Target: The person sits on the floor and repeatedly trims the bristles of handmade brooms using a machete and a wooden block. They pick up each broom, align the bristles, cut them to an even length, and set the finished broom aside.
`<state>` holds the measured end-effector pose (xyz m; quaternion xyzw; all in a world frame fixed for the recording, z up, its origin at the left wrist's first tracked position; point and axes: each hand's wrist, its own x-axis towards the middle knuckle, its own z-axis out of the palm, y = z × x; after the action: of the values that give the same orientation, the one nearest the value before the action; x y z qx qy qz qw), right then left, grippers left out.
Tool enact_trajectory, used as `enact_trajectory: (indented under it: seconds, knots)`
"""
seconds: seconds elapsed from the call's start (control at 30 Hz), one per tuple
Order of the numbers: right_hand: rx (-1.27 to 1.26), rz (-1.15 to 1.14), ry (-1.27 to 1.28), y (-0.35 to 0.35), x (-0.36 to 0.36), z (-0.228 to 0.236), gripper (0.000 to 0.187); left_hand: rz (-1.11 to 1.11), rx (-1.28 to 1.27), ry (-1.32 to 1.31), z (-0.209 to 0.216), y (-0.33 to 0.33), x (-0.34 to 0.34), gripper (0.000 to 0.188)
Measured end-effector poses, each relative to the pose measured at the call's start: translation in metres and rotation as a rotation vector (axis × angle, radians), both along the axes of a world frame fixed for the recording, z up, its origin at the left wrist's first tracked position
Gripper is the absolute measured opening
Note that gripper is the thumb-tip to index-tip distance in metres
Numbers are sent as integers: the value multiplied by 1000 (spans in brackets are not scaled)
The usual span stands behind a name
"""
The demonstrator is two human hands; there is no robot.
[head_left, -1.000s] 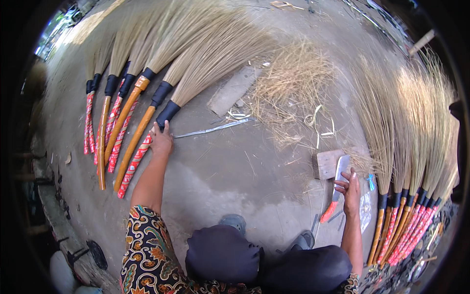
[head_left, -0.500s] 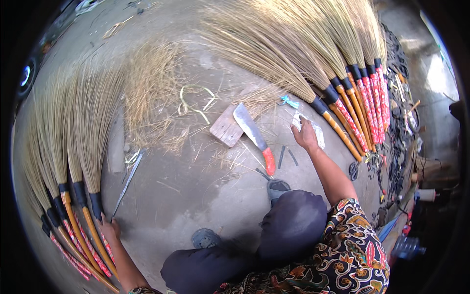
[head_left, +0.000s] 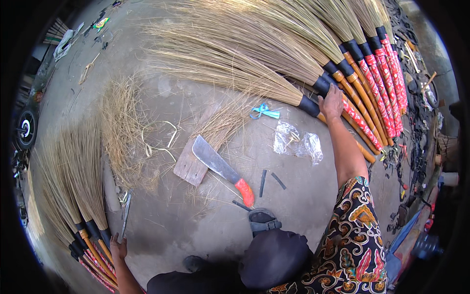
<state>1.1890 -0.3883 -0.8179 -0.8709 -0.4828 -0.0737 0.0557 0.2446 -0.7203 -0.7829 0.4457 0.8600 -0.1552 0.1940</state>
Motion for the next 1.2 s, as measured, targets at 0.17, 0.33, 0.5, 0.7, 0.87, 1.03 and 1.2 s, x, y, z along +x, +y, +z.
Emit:
enact_trajectory:
  seconds: [0.17, 0.33, 0.5, 0.7, 0.87, 1.03, 1.2]
  knots:
    - [-139, -57, 14, 35, 16, -1, 93, -150, 77, -52, 41, 85, 66, 55]
    - [-73, 165, -44, 18, 11, 9, 78, -375, 173, -186, 52, 155, 143, 51]
    - [299, 308, 21, -23, -15, 67, 63, -563, 246, -364, 64, 203, 232, 46]
    - [465, 374, 241, -50, -69, 199, 72, -490, 372, -906, 110, 239, 351, 47]
    - [529, 460, 1469, -38, -172, 259, 68, -583, 536, -1225, 157, 242, 443, 59]
    - [574, 709, 2126, -42, -299, 261, 59, -163, 488, -1822, 179, 236, 463, 57]
    - [794, 765, 2304, -36, -312, 246, 61, -360, 287, -1290, 174, 173, 380, 59]
